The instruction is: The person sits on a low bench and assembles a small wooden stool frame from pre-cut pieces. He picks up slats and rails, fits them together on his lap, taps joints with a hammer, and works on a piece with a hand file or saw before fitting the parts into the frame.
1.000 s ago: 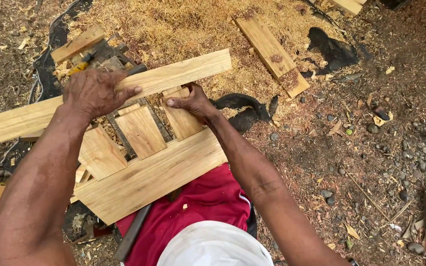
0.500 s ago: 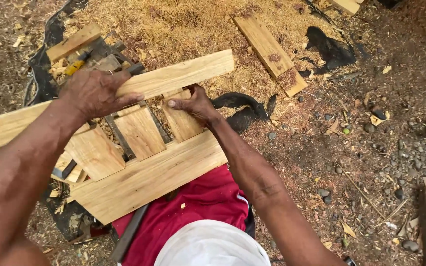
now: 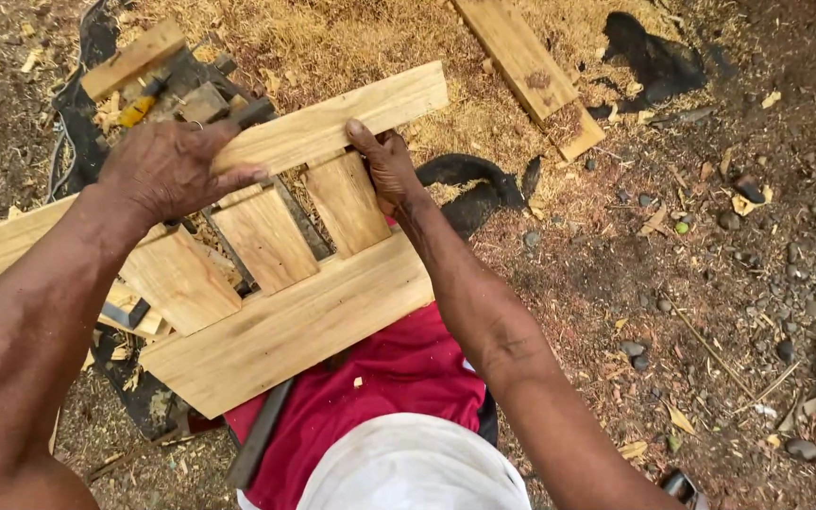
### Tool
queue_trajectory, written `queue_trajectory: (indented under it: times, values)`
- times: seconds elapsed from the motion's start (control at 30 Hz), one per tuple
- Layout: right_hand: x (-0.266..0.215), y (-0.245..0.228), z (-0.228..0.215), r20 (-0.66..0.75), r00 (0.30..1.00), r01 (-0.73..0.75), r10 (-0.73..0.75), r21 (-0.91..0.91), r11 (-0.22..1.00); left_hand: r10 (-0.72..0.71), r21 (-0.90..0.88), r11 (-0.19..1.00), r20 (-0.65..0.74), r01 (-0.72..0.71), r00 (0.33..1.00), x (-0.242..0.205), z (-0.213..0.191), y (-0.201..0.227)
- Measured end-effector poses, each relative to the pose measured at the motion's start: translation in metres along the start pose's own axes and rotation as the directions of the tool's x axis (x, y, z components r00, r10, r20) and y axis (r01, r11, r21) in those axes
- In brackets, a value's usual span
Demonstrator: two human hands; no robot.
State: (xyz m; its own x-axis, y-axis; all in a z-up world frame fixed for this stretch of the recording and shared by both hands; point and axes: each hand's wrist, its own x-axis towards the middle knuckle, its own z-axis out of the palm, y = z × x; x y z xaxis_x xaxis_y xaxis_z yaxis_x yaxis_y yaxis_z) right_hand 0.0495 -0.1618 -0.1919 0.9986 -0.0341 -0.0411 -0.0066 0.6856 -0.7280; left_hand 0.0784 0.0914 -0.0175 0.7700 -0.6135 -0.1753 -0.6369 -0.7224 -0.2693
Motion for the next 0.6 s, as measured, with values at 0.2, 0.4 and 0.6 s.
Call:
queue_trajectory:
  times: [0.2, 0.4, 0.6]
  values:
    - [-0.011, -0.006, 0.002, 0.049, 0.998, 0.041, -0.042, 0.017, 0.999, 0.039, 0.016, 0.999, -0.082, -0.037, 0.996, 0.004, 0.005, 0.0]
    - [-0.01, 0.005, -0.009, 0.09, 0.994, 0.06, -0.069, 0.093, 0.994, -0.022, 0.078, 0.997, 0.033, 0.02, 0.999, -0.007, -0.012, 0.013]
    - [-0.017, -0.004, -0.001, 0.016, 0.999, 0.038, -0.037, -0.013, 0.999, -0.145, -0.351, 0.894, 0.359, 0.277, 0.922, 0.003, -0.014, -0.004]
